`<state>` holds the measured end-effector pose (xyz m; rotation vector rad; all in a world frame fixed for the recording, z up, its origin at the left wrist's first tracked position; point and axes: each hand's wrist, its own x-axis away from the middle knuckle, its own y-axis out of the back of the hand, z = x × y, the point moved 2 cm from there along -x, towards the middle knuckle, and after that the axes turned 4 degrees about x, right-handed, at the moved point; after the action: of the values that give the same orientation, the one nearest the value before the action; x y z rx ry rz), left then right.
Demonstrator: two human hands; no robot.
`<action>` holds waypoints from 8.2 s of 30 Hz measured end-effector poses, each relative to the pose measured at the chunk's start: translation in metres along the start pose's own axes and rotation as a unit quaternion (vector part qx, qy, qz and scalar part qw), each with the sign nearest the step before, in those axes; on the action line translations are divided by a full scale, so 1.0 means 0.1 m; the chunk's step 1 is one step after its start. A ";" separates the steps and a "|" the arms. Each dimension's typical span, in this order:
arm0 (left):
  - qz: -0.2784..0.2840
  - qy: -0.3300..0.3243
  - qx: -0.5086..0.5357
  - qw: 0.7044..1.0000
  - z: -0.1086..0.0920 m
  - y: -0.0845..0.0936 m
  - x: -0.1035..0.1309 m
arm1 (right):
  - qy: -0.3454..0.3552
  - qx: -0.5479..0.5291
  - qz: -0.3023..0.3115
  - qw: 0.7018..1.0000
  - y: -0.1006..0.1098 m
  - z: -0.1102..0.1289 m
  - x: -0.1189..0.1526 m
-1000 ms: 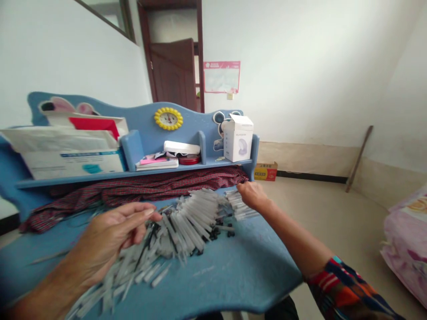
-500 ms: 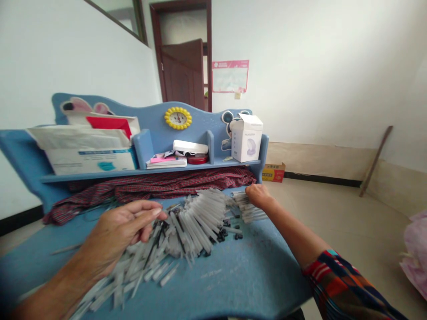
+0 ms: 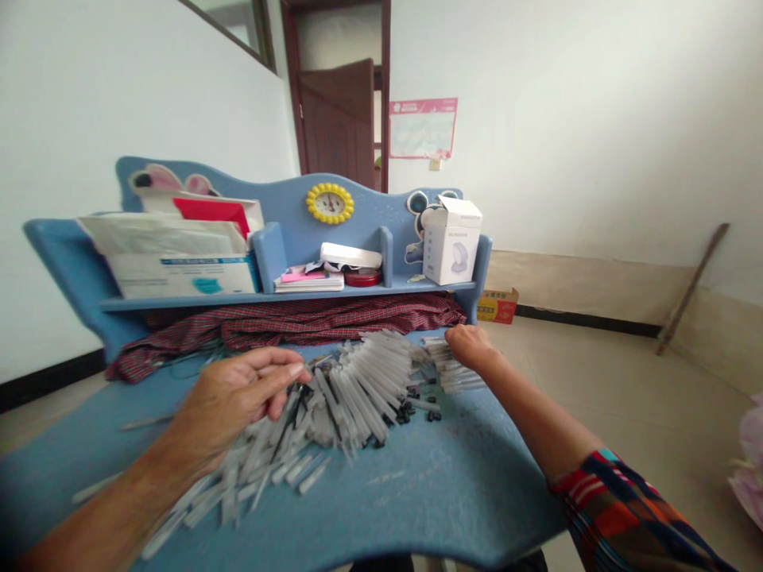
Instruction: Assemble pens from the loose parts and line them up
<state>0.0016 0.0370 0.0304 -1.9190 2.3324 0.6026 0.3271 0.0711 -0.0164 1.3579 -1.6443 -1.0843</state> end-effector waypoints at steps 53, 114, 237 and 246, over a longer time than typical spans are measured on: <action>0.097 0.023 -0.648 0.755 0.31 0.09 -0.11 | 0.298 -0.458 -0.109 0.830 0.52 0.94 0.78; 0.162 -0.344 -0.436 0.816 0.04 -0.01 0.19 | 0.314 -0.516 0.062 0.795 0.81 1.21 0.91; -0.052 -0.196 -0.179 0.963 0.15 0.24 -0.06 | 0.514 -0.116 -0.093 0.845 0.92 1.57 1.11; -0.043 -0.187 -0.187 0.963 0.12 0.21 -0.05 | 0.480 -0.091 -0.033 0.872 1.01 1.19 0.88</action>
<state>-0.0195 0.0486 0.0264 -1.8180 1.9940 1.3444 0.1658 0.0112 0.0344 1.4728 -0.7382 -0.4158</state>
